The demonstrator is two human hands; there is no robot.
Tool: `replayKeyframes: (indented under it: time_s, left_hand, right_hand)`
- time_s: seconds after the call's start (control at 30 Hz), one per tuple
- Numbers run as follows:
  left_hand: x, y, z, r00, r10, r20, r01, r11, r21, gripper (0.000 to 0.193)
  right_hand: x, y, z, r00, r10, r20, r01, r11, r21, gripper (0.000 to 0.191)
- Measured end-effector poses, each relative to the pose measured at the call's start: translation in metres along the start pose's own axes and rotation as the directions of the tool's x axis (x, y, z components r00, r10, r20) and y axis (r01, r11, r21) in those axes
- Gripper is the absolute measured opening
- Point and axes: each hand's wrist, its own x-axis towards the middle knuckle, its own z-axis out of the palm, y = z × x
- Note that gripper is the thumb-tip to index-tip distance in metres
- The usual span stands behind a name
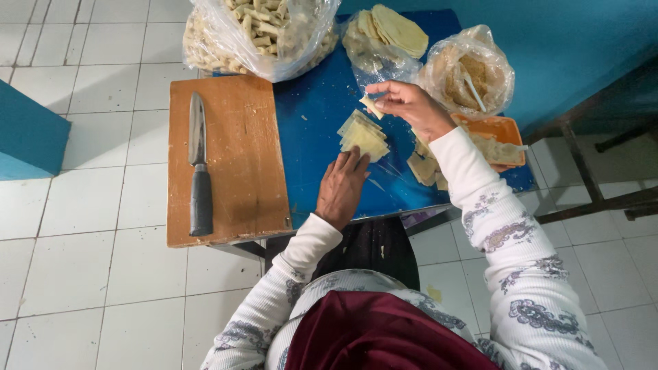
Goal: The person sits at a table folding thin dough sheets into an accordion fan, spoons filling from an orange container onto a dough sheet, and folds the sheets over the filling into filled pastry rolls, placing finished rolls with a pile of completed pastries.
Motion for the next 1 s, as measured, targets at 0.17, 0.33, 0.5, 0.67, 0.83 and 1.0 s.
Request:
replayKeyframes:
  time_s: [0.17, 0.33, 0.5, 0.67, 0.83, 1.0]
  left_hand:
    - [-0.001, -0.001, -0.007, 1.000, 0.000, 0.007, 0.000, 1.000, -0.003, 0.037]
    - [0.001, -0.001, -0.009, 1.000, -0.008, 0.022, 0.009, 1.000, -0.005, 0.038]
    - [0.001, 0.000, -0.007, 1.000, -0.014, 0.022, 0.014, 1.000, 0.005, 0.037]
    - [-0.001, -0.001, -0.006, 1.000, -0.008, 0.021, 0.008, 1.000, 0.018, 0.037]
    - [-0.004, 0.001, -0.009, 1.000, -0.014, 0.020, 0.013, 1.000, 0.027, 0.038]
    - [-0.004, 0.007, -0.012, 0.998, -0.029, 0.060, 0.029, 1.000, 0.004, 0.038]
  right_hand:
    - [-0.007, -0.010, 0.000, 0.982, 0.151, 0.110, -0.175, 0.950, 0.260, 0.040]
    - [-0.011, -0.009, 0.008, 0.954, 0.165, 0.249, -0.282, 0.778, 0.562, 0.042]
    - [-0.015, -0.012, 0.013, 0.943, 0.180, 0.281, -0.306, 0.806, 0.507, 0.043]
    - [-0.017, -0.022, 0.021, 0.943, 0.164, 0.290, -0.292, 0.825, 0.484, 0.043]
    - [0.004, -0.052, 0.026, 0.958, 0.020, 0.285, -0.167, 0.848, 0.504, 0.045]
    - [0.074, -0.109, 0.002, 0.907, -0.377, 0.186, 0.266, 0.857, 0.441, 0.039]
